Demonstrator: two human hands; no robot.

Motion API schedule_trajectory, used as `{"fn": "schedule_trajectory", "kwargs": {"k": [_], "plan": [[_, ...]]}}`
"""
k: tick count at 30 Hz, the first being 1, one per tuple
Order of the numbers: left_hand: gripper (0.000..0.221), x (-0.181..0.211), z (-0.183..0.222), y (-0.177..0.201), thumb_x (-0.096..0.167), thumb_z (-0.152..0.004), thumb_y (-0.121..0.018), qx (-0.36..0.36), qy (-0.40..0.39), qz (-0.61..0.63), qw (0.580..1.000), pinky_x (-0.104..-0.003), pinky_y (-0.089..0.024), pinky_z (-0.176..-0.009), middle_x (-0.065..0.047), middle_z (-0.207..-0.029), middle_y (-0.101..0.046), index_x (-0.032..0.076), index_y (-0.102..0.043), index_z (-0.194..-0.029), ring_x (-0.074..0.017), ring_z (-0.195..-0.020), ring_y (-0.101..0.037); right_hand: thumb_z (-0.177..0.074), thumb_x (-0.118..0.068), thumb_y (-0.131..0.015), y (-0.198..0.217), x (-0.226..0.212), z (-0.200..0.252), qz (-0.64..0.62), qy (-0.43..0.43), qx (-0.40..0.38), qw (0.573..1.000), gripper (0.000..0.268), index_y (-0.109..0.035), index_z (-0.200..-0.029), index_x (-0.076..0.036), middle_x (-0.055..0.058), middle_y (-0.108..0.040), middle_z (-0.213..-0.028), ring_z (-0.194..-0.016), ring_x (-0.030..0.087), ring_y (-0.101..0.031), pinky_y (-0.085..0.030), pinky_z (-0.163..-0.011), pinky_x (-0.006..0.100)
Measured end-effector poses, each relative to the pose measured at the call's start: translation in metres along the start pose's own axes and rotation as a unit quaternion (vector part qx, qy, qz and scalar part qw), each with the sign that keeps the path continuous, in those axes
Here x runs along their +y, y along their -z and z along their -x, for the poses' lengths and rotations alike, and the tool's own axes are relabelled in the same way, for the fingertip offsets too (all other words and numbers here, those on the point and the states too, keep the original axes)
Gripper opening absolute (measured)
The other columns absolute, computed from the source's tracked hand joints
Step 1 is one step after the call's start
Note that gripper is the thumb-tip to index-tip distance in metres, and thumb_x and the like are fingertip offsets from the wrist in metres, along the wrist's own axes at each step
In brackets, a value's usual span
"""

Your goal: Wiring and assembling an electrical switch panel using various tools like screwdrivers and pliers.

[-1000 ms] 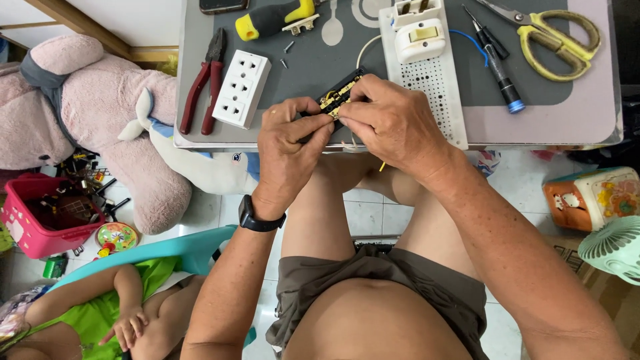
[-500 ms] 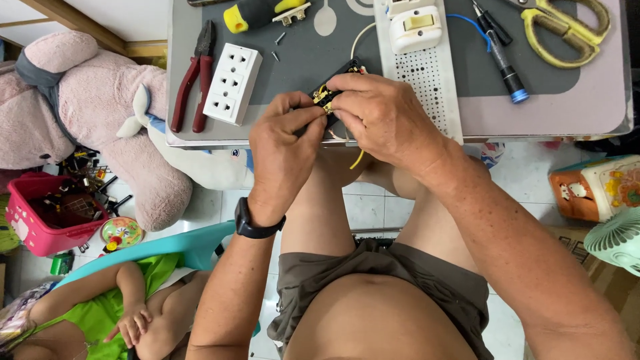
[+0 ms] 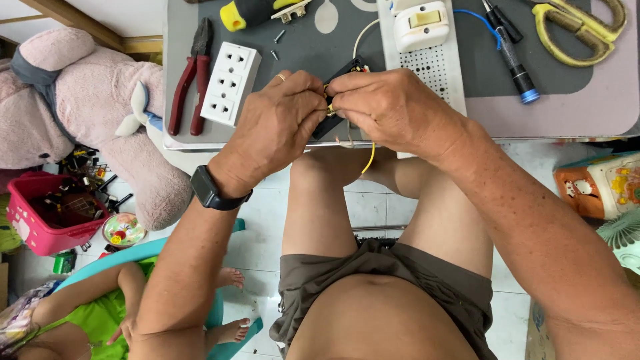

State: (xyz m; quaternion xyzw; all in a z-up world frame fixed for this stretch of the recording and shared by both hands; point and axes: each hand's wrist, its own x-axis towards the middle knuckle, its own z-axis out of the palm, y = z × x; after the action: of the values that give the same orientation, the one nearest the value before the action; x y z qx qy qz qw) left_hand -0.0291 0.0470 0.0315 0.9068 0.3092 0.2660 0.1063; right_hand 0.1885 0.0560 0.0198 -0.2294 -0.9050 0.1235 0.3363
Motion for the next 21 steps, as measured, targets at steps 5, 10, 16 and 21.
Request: {"fn": "schedule_trajectory", "kwargs": {"k": [5,10,16,21], "plan": [[0.019,-0.007,-0.005,-0.001,0.011,-0.104,-0.047,-0.031,-0.024,0.018,0.999,-0.038,-0.050,-0.071,-0.011,-0.106,-0.054,0.002,-0.060,-0.094,-0.0292,-0.086,-0.055,-0.093,0.011,-0.061,0.001,0.004,0.000,-0.013,0.000,0.008,1.000,0.012,-0.070,-0.093,0.004,0.008,-0.068,-0.102,-0.079,0.021,-0.064,-0.054,-0.069,0.030],[0.016,-0.013,-0.007,-0.005,0.005,-0.105,-0.048,-0.028,-0.036,0.009,0.999,-0.035,-0.046,-0.061,-0.012,-0.119,-0.049,0.002,-0.055,-0.090,-0.0280,-0.088,-0.058,-0.091,0.009,-0.067,-0.004,0.008,0.001,-0.014,0.000,0.027,1.000,0.007,-0.071,-0.088,0.004,0.011,-0.070,-0.100,-0.083,0.022,-0.067,-0.057,-0.072,0.031],[0.018,-0.020,-0.006,-0.013,0.010,-0.106,-0.048,-0.038,-0.012,-0.015,0.999,-0.034,-0.040,-0.047,-0.013,-0.142,-0.045,0.007,-0.054,-0.090,-0.0309,-0.099,-0.066,-0.093,0.006,-0.066,-0.007,0.010,0.005,-0.007,-0.020,0.033,0.999,0.010,-0.068,-0.084,0.002,0.008,-0.069,-0.100,-0.080,0.020,-0.065,-0.055,-0.068,0.030],[0.017,-0.015,-0.005,-0.019,0.009,-0.105,-0.047,-0.014,0.005,-0.038,0.999,-0.036,-0.043,-0.053,-0.011,-0.143,-0.045,0.008,-0.055,-0.090,-0.0335,-0.095,-0.062,-0.093,0.007,-0.066,-0.004,0.004,0.000,-0.011,-0.026,0.029,0.999,0.013,-0.065,-0.081,0.002,0.008,-0.068,-0.098,-0.076,0.020,-0.063,-0.052,-0.065,0.029]]}}
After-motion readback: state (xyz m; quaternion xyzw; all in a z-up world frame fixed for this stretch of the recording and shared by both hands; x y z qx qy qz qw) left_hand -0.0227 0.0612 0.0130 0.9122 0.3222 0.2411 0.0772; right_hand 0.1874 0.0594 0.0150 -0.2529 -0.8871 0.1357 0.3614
